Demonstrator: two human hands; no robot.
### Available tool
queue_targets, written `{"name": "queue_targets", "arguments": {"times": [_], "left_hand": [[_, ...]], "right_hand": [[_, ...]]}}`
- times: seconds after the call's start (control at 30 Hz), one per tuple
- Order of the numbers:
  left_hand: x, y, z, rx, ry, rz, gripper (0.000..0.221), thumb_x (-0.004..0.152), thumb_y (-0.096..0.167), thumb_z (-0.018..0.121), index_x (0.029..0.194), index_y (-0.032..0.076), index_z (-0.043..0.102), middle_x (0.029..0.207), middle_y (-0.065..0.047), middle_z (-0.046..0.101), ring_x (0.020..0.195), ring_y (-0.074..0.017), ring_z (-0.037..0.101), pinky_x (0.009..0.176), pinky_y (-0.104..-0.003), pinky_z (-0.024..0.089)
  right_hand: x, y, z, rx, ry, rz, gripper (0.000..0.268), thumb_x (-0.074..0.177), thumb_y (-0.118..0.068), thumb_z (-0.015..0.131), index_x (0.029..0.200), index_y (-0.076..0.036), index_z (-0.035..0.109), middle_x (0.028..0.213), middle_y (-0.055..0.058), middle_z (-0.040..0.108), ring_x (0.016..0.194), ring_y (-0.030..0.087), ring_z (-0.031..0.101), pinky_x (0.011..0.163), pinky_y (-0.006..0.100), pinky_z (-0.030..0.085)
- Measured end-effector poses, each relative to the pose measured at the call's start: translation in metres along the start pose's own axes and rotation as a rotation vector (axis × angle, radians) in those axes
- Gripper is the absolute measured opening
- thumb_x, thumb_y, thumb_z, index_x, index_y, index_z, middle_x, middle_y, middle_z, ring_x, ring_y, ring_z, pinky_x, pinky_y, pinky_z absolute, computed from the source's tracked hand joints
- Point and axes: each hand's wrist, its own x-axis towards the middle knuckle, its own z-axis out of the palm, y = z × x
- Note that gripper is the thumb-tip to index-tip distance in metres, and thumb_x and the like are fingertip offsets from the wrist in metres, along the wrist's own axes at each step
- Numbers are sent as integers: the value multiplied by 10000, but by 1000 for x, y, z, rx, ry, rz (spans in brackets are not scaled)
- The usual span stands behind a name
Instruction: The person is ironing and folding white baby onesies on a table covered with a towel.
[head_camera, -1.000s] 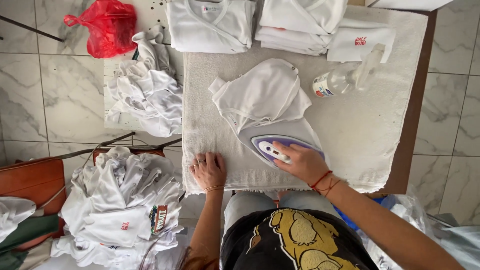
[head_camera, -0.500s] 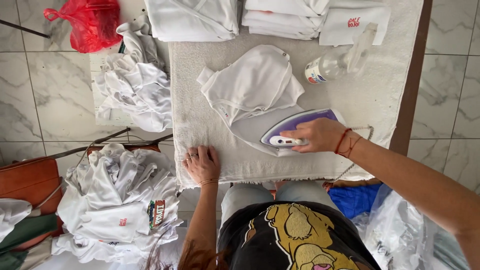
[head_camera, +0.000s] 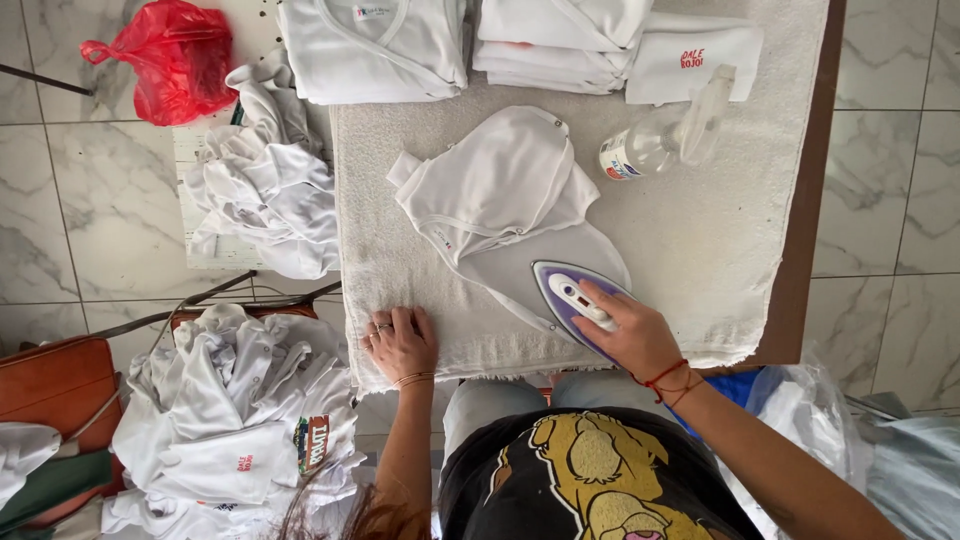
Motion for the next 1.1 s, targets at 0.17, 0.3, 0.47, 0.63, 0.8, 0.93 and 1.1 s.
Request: {"name": "queue_targets", "arguments": {"times": [0.17, 0.3, 0.47, 0.63, 0.8, 0.93, 1.1], "left_hand": [[3, 4, -9, -2, 10, 14, 222, 778, 316, 519, 648, 165, 422, 702, -54, 441, 670, -261, 496, 643, -354, 397], [10, 5, -2, 11, 40, 21, 222, 770, 318, 525, 646, 165, 421, 691, -53, 435, 666, -257, 497, 642, -351, 398], [5, 3, -5, 7, 47, 40, 231, 779, 317, 521, 648, 157, 417, 698, -56, 441, 671, -260, 501, 636, -351, 399], [9, 7, -14, -9, 17, 45, 224, 781, 296, 527, 661, 138, 424, 689, -74, 427, 672, -286, 497, 638, -369, 402], [5, 4, -4, -5, 33, 13, 224, 760, 309, 542, 652, 149, 428, 701, -69, 442, 693, -280, 508, 645, -363, 403], [3, 3, -5, 0, 15, 17, 219, 768, 311, 526, 652, 154, 426, 707, -69, 441, 698, -279, 507, 651, -358, 409], [5, 5, -2, -21, 27, 6, 213, 751, 305, 542, 652, 152, 431, 705, -67, 450, 704, -278, 514, 656, -361, 406]], "right_hand": [[-17, 33, -10, -48, 47, 68, 492, 652, -348, 688, 1130, -302, 580, 741, 22, 627, 675, 194, 621, 585, 300, 520], [11, 48, -23, -68, 72, 50, 462, 670, -333, 688, 1119, -279, 593, 732, 54, 624, 680, 230, 618, 594, 329, 514], [57, 52, -28, -40, -31, -115, 446, 700, -326, 668, 1133, -268, 575, 737, 80, 622, 699, 248, 617, 614, 355, 509], [71, 45, -41, -4, -194, -187, 407, 701, -317, 663, 1098, -264, 593, 714, 104, 630, 679, 279, 622, 620, 355, 508], [18, 52, -26, 107, -314, -162, 457, 674, -325, 664, 1122, -301, 574, 707, 75, 653, 626, 232, 627, 583, 308, 521], [2, 48, -28, -79, -282, -417, 447, 705, -354, 620, 1139, -307, 528, 651, 0, 616, 545, 164, 612, 500, 265, 511], [38, 54, -26, -247, -31, -419, 389, 739, -340, 611, 1111, -242, 554, 734, 0, 578, 620, 157, 566, 543, 258, 492]]}}
